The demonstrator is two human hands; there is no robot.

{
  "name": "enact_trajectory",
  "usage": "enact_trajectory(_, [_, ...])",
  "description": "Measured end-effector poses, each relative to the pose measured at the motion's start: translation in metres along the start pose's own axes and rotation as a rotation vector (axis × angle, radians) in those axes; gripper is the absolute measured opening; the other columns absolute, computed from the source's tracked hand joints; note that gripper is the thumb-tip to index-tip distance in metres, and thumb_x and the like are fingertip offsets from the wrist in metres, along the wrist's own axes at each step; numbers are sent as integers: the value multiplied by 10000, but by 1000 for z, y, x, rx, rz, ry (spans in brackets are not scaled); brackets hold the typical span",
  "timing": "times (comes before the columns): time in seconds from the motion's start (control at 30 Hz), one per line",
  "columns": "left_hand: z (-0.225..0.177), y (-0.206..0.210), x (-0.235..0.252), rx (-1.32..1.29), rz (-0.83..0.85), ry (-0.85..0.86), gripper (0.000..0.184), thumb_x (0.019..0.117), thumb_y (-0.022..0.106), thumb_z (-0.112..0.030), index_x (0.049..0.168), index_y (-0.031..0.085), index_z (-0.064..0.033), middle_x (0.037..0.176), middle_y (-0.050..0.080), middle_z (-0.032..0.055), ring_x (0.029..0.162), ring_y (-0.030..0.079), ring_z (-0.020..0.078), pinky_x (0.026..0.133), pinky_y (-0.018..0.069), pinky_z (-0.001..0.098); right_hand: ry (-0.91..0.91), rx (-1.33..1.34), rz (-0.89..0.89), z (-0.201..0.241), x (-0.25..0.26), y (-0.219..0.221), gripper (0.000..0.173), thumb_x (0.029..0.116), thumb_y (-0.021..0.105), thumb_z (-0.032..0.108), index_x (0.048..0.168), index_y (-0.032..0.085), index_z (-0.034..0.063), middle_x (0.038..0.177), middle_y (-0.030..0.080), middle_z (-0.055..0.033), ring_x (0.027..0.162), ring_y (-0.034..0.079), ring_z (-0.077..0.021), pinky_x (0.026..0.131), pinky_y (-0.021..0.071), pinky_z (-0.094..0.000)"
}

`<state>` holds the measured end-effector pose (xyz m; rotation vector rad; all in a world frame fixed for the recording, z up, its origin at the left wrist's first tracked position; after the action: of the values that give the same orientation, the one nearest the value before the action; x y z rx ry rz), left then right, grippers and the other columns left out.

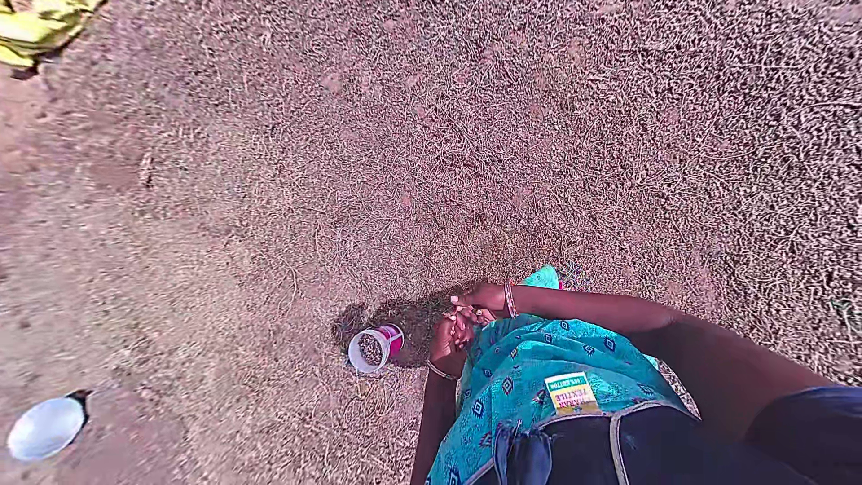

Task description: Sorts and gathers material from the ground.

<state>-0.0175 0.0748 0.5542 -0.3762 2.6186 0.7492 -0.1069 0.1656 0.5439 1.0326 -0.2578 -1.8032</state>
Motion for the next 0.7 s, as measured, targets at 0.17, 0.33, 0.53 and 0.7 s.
enact_trajectory(0.17, [13,34,17,-118,142,100,343,1023,434,-240,790,678,-177,662,628,-104,479,504,-21,464,422,147,5,241,-46,1,-21,-19,406,1125,384,325,790,517,136,607,496,54,474,457,-22,460,401,-170])
enact_trajectory(0.33, [-8,58,54,-389,134,140,329,990,557,-265,683,661,-211,531,556,-103,459,531,7,457,432,176,-76,925,-171,11,-25,-56,459,1125,301,417,769,450,168,561,446,54,421,433,-41,415,396,-179])
enact_trajectory(0.53, [-15,49,162,-540,-136,-31,652,1112,141,-419,695,581,-179,524,543,-82,425,516,23,437,460,172,-287,775,-555,92,-25,-137,268,1089,341,106,1064,591,11,847,670,-68,736,671,-154,722,569,-303])
enact_trajectory(0.7, [-28,77,288,-454,-302,-194,556,1128,191,-391,750,549,-195,539,546,-105,437,533,-3,464,481,141,-568,424,-751,189,-14,-218,205,1099,382,89,1153,558,-2,815,627,-48,658,641,-124,653,575,-282])
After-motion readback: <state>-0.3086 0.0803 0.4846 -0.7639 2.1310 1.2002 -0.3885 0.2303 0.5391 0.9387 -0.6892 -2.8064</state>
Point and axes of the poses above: each hand's wrist, its own x-axis towards the middle knuckle, its own y-axis out of the palm, z = x × y, the point moved 5 cm from there along x, towards the middle knuckle
